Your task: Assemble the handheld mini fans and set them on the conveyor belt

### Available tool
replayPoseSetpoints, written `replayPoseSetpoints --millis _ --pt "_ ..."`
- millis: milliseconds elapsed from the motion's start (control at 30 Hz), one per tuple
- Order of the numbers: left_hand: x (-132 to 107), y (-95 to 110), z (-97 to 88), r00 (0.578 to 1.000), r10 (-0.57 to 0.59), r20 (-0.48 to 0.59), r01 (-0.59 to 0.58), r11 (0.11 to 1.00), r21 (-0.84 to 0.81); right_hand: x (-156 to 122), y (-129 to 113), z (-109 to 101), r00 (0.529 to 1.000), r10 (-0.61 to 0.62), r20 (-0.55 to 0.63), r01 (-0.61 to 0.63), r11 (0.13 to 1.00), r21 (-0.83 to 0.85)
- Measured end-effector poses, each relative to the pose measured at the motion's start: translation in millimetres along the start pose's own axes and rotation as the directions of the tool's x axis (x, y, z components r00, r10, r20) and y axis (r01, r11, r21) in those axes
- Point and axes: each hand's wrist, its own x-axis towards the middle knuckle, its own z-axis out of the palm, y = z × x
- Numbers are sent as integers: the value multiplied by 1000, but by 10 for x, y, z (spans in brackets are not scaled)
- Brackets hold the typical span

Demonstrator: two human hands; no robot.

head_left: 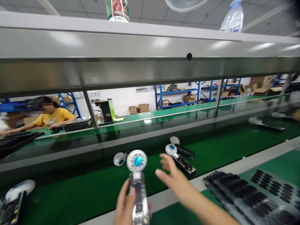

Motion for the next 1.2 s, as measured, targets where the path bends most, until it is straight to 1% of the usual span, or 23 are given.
replayPoseSetpoints --millis 33,67,100,133,167,233,267,333,400,433,500,567,633,667,700,733,767,867,933,1000,1067,1133,1200 --pt "166 81 -95 998 0 -56 4 997 82 153 125 -88 997 51 -62 -57 994 -88" --pt "343 163 -207 993 36 -112 -10 974 226 304 260 -180 988 114 -106 -131 977 -167" --pt "523 240 -326 973 110 -202 -6 890 456 444 400 -267 977 171 -130 -199 950 -241" --pt "695 308 -445 958 144 -247 14 840 543 569 537 -342 966 219 -137 -252 918 -306" --pt "850 362 -555 942 165 -292 48 795 605 675 665 -402 955 263 -138 -296 883 -365" --pt "1085 425 -730 920 200 -336 96 718 690 827 877 -478 936 331 -122 -349 820 -454" --pt "1161 437 -788 914 214 -344 112 682 722 876 959 -500 929 354 -112 -362 795 -487" --pt "1239 434 -844 911 249 -329 118 606 787 930 1077 -537 926 366 -92 -356 765 -536" --pt "1244 425 -822 904 305 -300 104 523 846 939 1145 -579 940 331 -82 -316 757 -571" --pt "1230 425 -781 894 348 -282 89 478 874 929 1162 -603 950 303 -80 -291 758 -584" --pt "1192 431 -640 870 450 -204 20 382 924 875 1167 -652 967 241 -83 -242 765 -597" --pt "1161 429 -422 860 507 -48 -113 282 953 760 1136 -686 978 182 -99 -205 775 -597" --pt "1150 390 -143 868 474 146 -276 216 937 561 1091 -699 983 126 -130 -179 786 -592" --pt "1153 351 10 872 437 222 -338 208 918 432 1071 -697 984 103 -148 -172 789 -590" --pt "1160 301 167 874 399 276 -381 215 899 286 1058 -691 982 86 -166 -169 789 -591" --pt "1170 241 322 879 366 306 -404 230 885 130 1055 -681 981 73 -182 -169 786 -595" --pt "1182 177 471 889 332 314 -404 251 880 -29 1062 -669 979 66 -194 -172 779 -603" --pt "1222 9 842 943 223 246 -309 322 895 -462 1146 -612 971 51 -233 -192 749 -634" --pt "1243 -47 1006 970 161 182 -230 360 904 -671 1232 -559 963 40 -265 -209 731 -650" --pt "1249 -52 1100 981 133 138 -180 398 899 -804 1313 -502 955 16 -295 -218 711 -668" --pt "1218 -22 1127 984 132 123 -170 449 877 -872 1368 -458 947 -14 -320 -223 689 -689" --pt "1121 18 1092 978 144 148 -202 510 836 -901 1388 -435 937 -45 -348 -231 666 -709" --pt "941 46 1004 963 169 209 -269 576 772 -922 1361 -429 928 -72 -366 -240 635 -734"
